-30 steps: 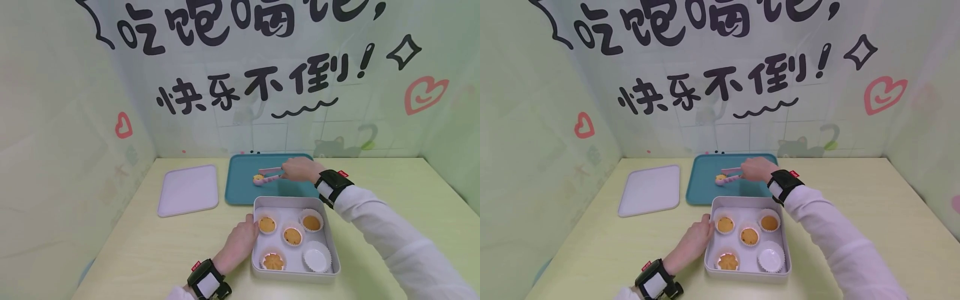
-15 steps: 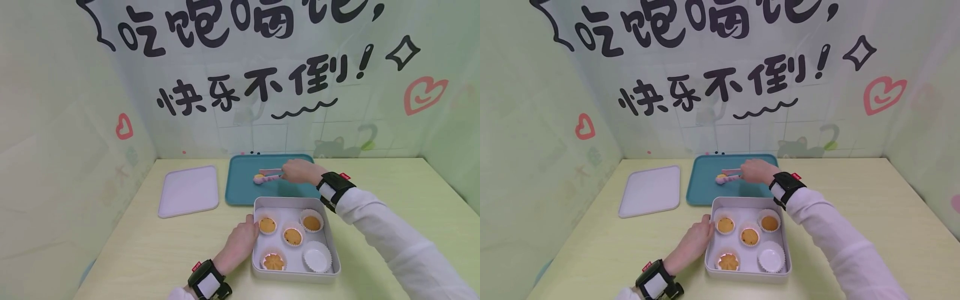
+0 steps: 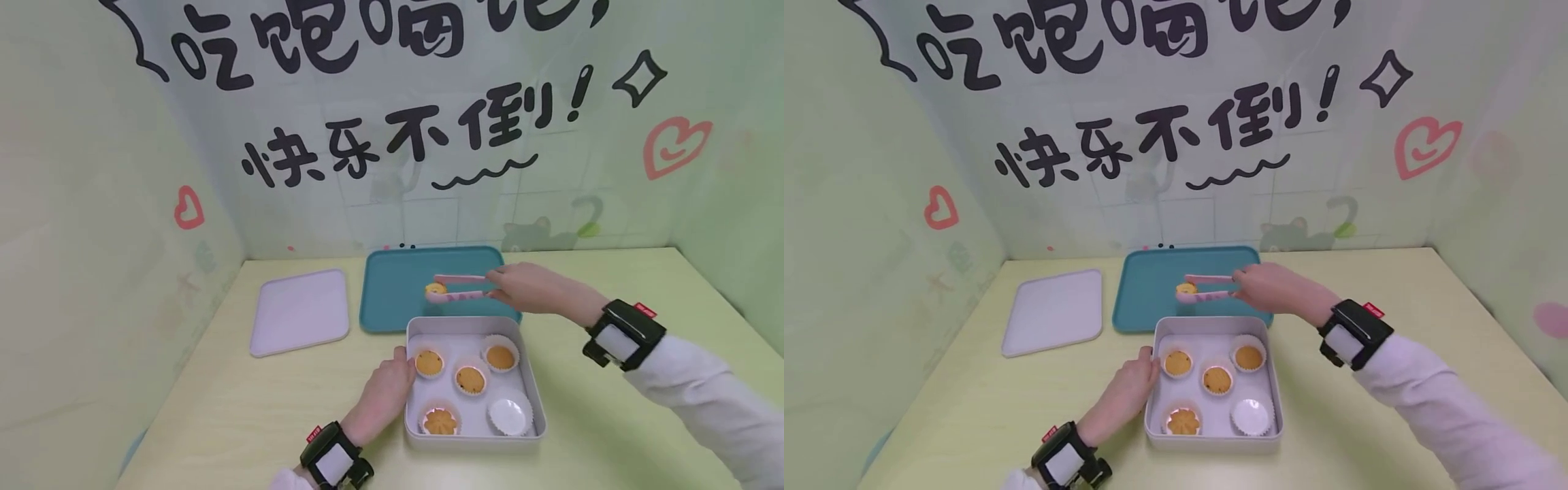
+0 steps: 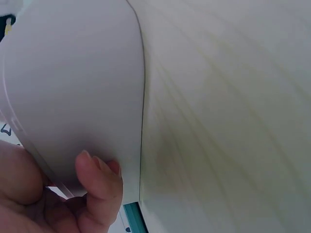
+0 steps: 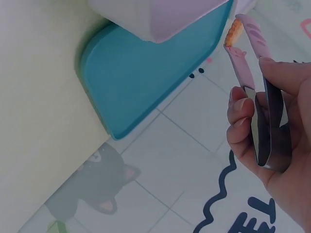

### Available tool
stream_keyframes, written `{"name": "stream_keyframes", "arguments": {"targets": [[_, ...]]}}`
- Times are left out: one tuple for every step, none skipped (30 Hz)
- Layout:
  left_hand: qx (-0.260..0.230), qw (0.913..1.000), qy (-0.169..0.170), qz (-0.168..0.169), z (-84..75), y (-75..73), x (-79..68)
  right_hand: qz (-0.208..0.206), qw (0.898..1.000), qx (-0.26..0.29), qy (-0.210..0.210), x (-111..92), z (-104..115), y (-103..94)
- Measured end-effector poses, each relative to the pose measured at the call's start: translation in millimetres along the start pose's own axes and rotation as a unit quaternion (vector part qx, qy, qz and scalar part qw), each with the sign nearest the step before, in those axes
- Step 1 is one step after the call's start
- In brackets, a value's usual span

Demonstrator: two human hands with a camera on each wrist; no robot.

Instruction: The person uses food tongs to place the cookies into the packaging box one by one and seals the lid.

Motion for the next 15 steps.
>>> {"name": "stream_keyframes", "arguments": {"targets": [[0.0,1.0,0.0,-0.003,0.0,-0.1,0.5,-0.008,1.0,-0.003,-0.003,-10.0,2.8,-2.3],[0.001,1.0,0.001,-0.007,-0.2,-0.2,0.9,-0.012,1.0,-0.004,-0.004,-20.5,5.9,-4.6],[0.002,0.9999,0.003,-0.009,-0.3,-0.4,1.3,-0.017,1.0,-0.005,-0.004,-31.1,9.5,-7.1],[0.002,0.9999,0.003,-0.01,-0.5,-0.5,1.3,-0.022,1.0,-0.003,-0.003,-41.9,13.1,-9.0],[0.002,0.9999,0.004,-0.01,-0.6,-0.6,1.5,-0.025,1.0,-0.003,-0.003,-52.7,16.7,-10.7],[0.0,0.9999,0.005,-0.01,-0.8,-0.5,1.6,-0.031,1.0,-0.003,-0.004,-63.2,20.2,-11.8],[-0.002,0.9999,0.007,-0.008,-0.9,-0.5,1.7,-0.035,0.999,-0.003,-0.006,-73.4,23.6,-12.6],[-0.003,0.9999,0.008,-0.006,-1.3,-0.6,1.6,-0.041,0.999,-0.002,-0.011,-83.2,26.6,-12.8],[-0.006,0.9999,0.007,-0.004,-1.5,-0.5,1.5,-0.048,0.999,-0.005,-0.018,-92.3,29.7,-12.5],[-0.008,0.9999,0.007,-0.001,-1.7,-0.4,1.5,-0.054,0.998,-0.004,-0.023,-101.0,32.5,-11.7],[-0.01,0.9999,0.006,0.001,-1.9,-0.5,1.5,-0.059,0.998,-0.006,-0.03,-108.9,35.1,-10.8],[-0.012,0.9999,0.004,0.003,-2.0,-0.6,1.6,-0.065,0.997,-0.009,-0.038,-115.9,37.5,-9.7],[-0.012,0.9999,0.003,0.006,-2.1,-0.6,1.7,-0.067,0.997,-0.008,-0.043,-121.9,39.5,-8.3],[-0.012,0.9999,0.0,0.01,-2.0,-0.3,1.8,-0.068,0.997,-0.009,-0.046,-127.1,41.6,-6.9],[-0.013,0.9999,-0.003,0.011,-2.0,-0.3,2.1,-0.066,0.997,-0.01,-0.047,-131.6,43.4,-5.5]]}}
Point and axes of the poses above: each hand's wrist, its own x-axis towards the middle knuckle, its own y-axis out of the palm, z = x × y, the point moved 1 cm from there along x, towards the middle knuckle, and after that the axes turned 4 degrees about -y, right-handed, at the moved point
